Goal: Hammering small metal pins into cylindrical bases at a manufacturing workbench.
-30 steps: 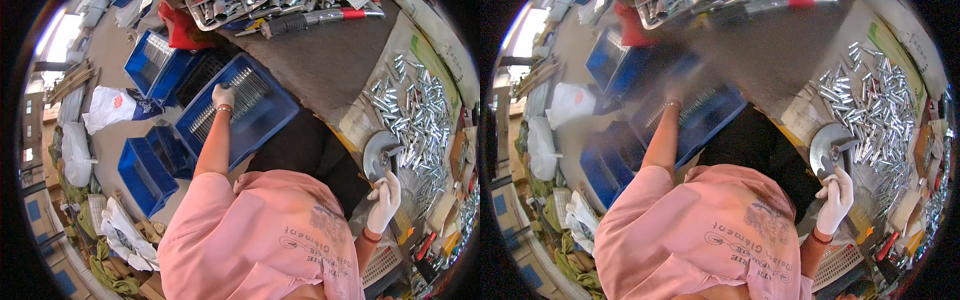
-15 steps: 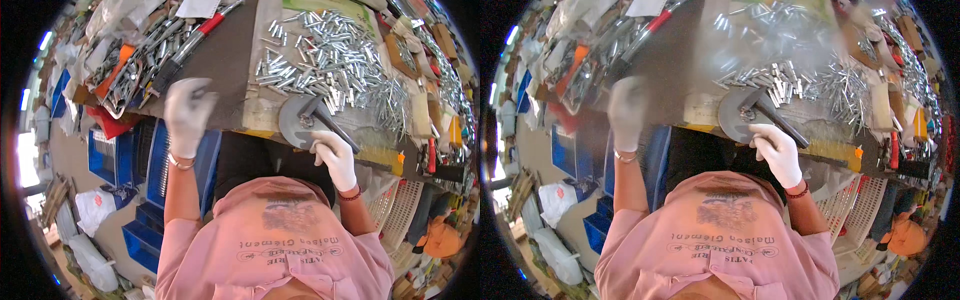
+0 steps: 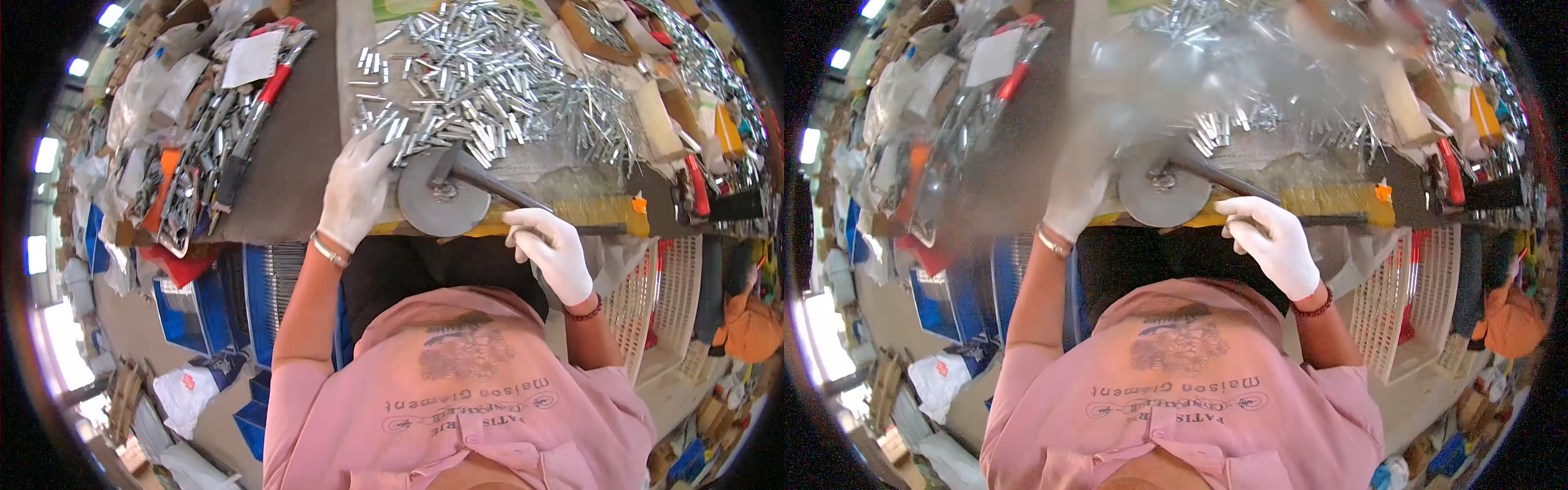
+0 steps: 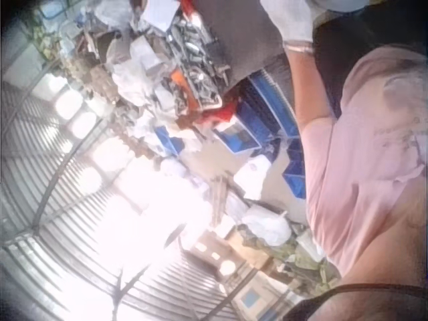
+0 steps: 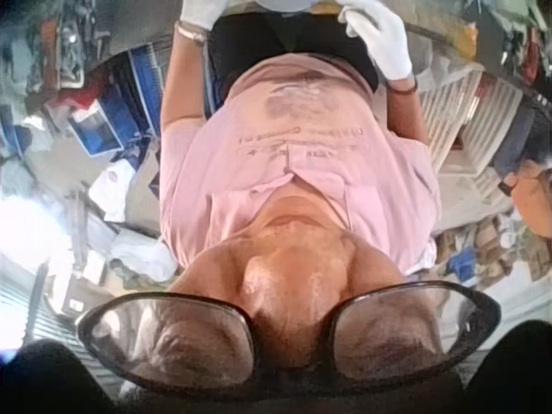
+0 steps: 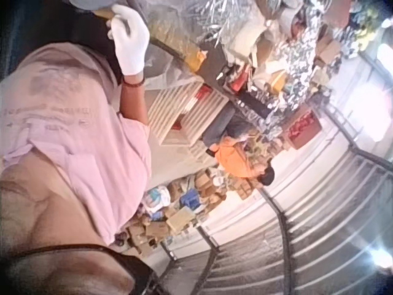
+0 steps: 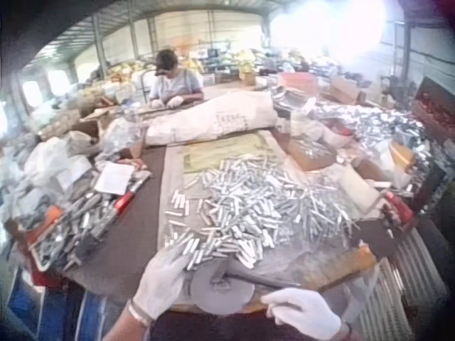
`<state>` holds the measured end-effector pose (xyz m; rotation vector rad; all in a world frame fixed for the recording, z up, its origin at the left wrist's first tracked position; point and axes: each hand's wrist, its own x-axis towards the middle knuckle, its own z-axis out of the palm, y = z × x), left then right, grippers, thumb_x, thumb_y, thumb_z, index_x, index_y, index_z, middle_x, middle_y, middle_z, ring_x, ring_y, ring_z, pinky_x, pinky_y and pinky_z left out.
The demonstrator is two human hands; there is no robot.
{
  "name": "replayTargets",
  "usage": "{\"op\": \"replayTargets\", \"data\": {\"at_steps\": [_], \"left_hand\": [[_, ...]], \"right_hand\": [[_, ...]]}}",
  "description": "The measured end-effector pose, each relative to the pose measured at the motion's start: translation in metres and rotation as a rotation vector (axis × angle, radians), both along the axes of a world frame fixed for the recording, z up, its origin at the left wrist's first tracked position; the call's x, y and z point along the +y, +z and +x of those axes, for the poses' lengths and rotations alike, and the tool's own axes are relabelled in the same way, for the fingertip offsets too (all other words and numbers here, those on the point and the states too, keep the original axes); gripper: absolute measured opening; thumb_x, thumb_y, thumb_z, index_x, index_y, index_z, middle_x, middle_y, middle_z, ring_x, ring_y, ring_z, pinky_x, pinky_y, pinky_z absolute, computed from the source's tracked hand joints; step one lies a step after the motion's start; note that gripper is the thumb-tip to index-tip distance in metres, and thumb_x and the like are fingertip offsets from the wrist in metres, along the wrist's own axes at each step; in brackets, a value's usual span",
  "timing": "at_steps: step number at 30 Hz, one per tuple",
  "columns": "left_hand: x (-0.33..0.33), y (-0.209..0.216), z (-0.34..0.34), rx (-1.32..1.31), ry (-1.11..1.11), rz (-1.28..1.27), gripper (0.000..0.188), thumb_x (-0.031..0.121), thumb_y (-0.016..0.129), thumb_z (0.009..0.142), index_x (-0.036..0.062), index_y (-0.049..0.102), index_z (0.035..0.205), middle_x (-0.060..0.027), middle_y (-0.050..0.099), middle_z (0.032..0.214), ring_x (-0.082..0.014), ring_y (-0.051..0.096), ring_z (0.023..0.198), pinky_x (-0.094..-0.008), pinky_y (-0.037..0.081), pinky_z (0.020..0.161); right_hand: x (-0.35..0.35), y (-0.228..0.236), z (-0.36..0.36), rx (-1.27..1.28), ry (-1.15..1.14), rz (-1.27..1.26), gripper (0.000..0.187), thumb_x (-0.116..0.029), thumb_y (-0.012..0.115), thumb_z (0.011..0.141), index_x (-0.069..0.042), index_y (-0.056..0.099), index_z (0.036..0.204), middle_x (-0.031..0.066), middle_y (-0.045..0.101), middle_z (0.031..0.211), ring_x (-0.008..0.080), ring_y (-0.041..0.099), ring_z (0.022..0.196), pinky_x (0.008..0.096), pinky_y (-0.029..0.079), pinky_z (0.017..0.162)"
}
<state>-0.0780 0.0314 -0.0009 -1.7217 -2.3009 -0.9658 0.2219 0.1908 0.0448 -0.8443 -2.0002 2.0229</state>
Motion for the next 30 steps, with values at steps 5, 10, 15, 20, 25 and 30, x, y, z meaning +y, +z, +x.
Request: {"op": "replayTargets", "data": {"at_steps": [5, 10, 15, 20, 25, 30], "left_hand": [[-0.017, 0.021, 0.026, 0.098, 0.06, 0.004, 0.032, -0.004, 0.065, 0.082, 0.001, 0.076, 0.111, -0.0188, 0.072, 0.114, -0.042, 0.065, 0.109, -0.0508, 0.053, 0.098], [-0.038, 0.02, 0.033, -0.008, 0.074, 0.017, 0.035, -0.006, 0.073, 0.081, 0.0005, 0.076, 0.115, -0.0179, 0.073, 0.116, -0.0411, 0.065, 0.112, -0.0492, 0.052, 0.101], [-0.042, 0.02, 0.035, -0.204, 0.179, 0.035, 0.04, -0.007, 0.07, 0.085, 0.0, 0.074, 0.125, -0.0206, 0.072, 0.122, -0.0389, 0.067, 0.116, -0.0455, 0.051, 0.104], [-0.055, 0.019, 0.024, -0.239, 0.239, 0.125, 0.039, -0.011, 0.061, 0.092, -0.0021, 0.072, 0.128, -0.0204, 0.072, 0.125, -0.0354, 0.07, 0.116, -0.0425, 0.054, 0.103], [-0.071, 0.018, 0.012, -0.238, 0.294, 0.181, 0.034, -0.008, 0.069, 0.09, -0.0016, 0.075, 0.123, -0.0183, 0.075, 0.114, -0.0301, 0.074, 0.102, -0.038, 0.058, 0.092], [-0.067, 0.022, 0.009, -0.411, 0.301, 0.175, 0.038, -0.004, 0.076, 0.087, 0.0023, 0.076, 0.124, -0.0152, 0.074, 0.109, -0.0254, 0.071, 0.087, -0.0364, 0.058, 0.08]], "right_hand": [[0.008, -0.002, 0.002, 0.044, 0.027, 0.036, 0.027, -0.003, 0.063, 0.104, -0.001, 0.072, 0.129, 0.0044, 0.072, 0.098, 0.0088, 0.065, 0.078, 0.0244, 0.055, 0.072], [0.049, 0.0, 0.009, 0.062, -0.158, 0.763, 0.021, -0.004, 0.07, 0.094, -0.004, 0.079, 0.113, 0.0124, 0.079, 0.111, 0.022, 0.076, 0.098, 0.0337, 0.059, 0.088], [0.13, -0.03, 0.001, -0.331, -0.421, 1.263, 0.017, -0.016, 0.075, 0.094, -0.013, 0.077, 0.11, 0.0101, 0.075, 0.106, 0.032, 0.074, 0.095, 0.0403, 0.059, 0.083], [0.159, -0.037, -0.032, -0.477, -0.288, 1.487, 0.02, -0.029, 0.068, 0.095, -0.014, 0.072, 0.109, 0.0144, 0.072, 0.108, 0.0396, 0.073, 0.097, 0.0509, 0.06, 0.083], [0.171, -0.025, -0.013, -0.849, -0.218, 1.363, 0.019, -0.027, 0.064, 0.098, -0.012, 0.07, 0.107, 0.0167, 0.071, 0.112, 0.0418, 0.071, 0.101, 0.0555, 0.057, 0.084], [0.161, -0.017, 0.01, -0.807, -0.186, 1.378, 0.014, -0.022, 0.065, 0.098, -0.01, 0.067, 0.105, 0.0155, 0.073, 0.108, 0.0393, 0.072, 0.098, 0.0517, 0.058, 0.082]]}}
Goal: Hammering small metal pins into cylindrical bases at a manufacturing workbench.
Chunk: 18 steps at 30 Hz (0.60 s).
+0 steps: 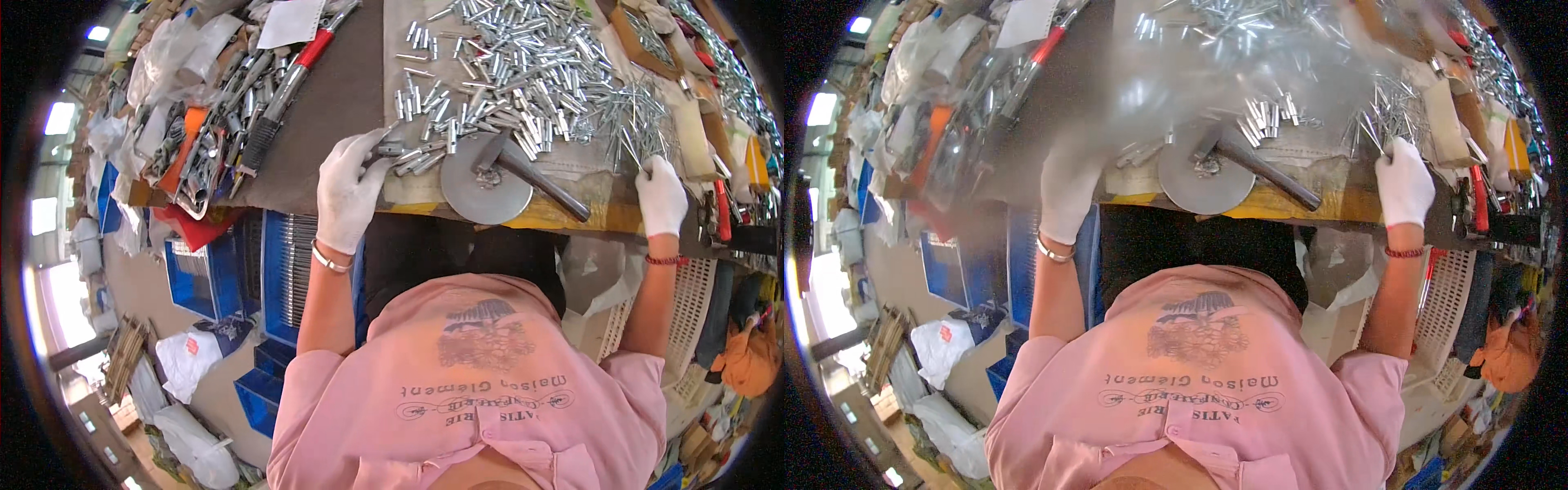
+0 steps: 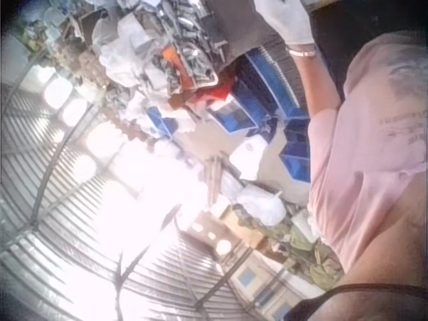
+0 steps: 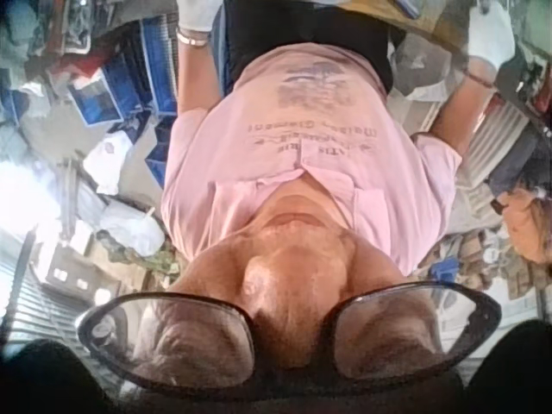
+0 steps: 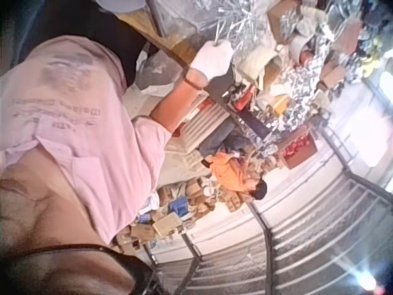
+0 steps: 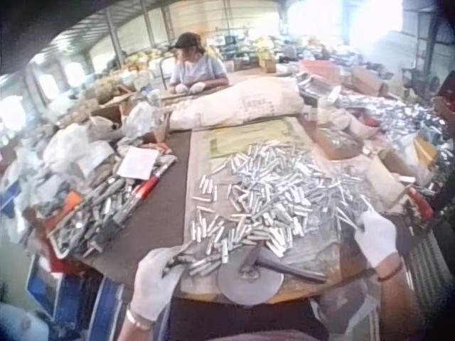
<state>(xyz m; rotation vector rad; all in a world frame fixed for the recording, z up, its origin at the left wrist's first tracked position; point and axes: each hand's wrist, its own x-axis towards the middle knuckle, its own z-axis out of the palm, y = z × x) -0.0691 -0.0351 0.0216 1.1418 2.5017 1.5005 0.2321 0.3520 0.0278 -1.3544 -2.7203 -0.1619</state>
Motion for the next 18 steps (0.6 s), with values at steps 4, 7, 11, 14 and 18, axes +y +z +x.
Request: {"op": "replayTargets", "data": {"at_steps": [4, 7, 11, 14, 18], "left_hand": [[0.005, -0.01, -0.024, 0.133, 0.044, -0.09, 0.032, 0.004, 0.076, 0.087, 0.0061, 0.077, 0.12, -0.0152, 0.074, 0.107, -0.0289, 0.071, 0.084, -0.0388, 0.058, 0.08], [0.01, -0.015, -0.047, 0.232, 0.03, -0.146, 0.028, 0.009, 0.077, 0.088, 0.0077, 0.079, 0.115, -0.0146, 0.074, 0.105, -0.0318, 0.072, 0.088, -0.0413, 0.058, 0.082], [0.026, -0.012, -0.073, 0.354, 0.019, -0.421, 0.018, 0.018, 0.076, 0.09, 0.011, 0.08, 0.106, -0.0133, 0.075, 0.107, -0.0372, 0.073, 0.099, -0.0455, 0.058, 0.087], [0.027, -0.017, -0.085, 0.387, 0.005, -0.456, 0.02, 0.016, 0.074, 0.09, 0.0121, 0.08, 0.109, -0.0126, 0.075, 0.107, -0.035, 0.074, 0.099, -0.0453, 0.059, 0.087], [0.024, -0.003, -0.054, -0.385, -0.25, 0.189, 0.039, 0.009, 0.068, 0.099, 0.0001, 0.066, 0.137, -0.0078, 0.074, 0.096, -0.0159, 0.073, 0.096, -0.0285, 0.06, 0.079]], "right_hand": [[-0.003, 0.037, 0.021, 0.176, 0.182, -0.045, 0.006, -0.01, 0.066, 0.095, -0.007, 0.068, 0.1, 0.0153, 0.07, 0.1, 0.036, 0.07, 0.091, 0.0454, 0.056, 0.08], [-0.006, 0.056, 0.027, 0.186, 0.224, -0.091, 0.006, -0.003, 0.067, 0.092, -0.003, 0.067, 0.098, 0.0143, 0.066, 0.093, 0.0332, 0.068, 0.087, 0.041, 0.055, 0.081], [0.003, 0.033, 0.021, 0.294, 0.275, -0.357, 0.013, -0.008, 0.07, 0.092, -0.001, 0.073, 0.102, 0.0153, 0.071, 0.098, 0.0314, 0.071, 0.092, 0.0375, 0.055, 0.085], [-0.009, 0.021, 0.007, 0.337, 0.295, -0.317, 0.017, -0.014, 0.073, 0.095, 0.0, 0.077, 0.103, 0.0155, 0.073, 0.1, 0.0314, 0.072, 0.095, 0.0372, 0.055, 0.087], [-0.076, 0.031, -0.024, 0.51, 0.468, -0.357, 0.019, -0.011, 0.07, 0.097, -0.003, 0.079, 0.111, 0.0178, 0.076, 0.105, 0.0339, 0.075, 0.097, 0.04, 0.058, 0.086]]}}
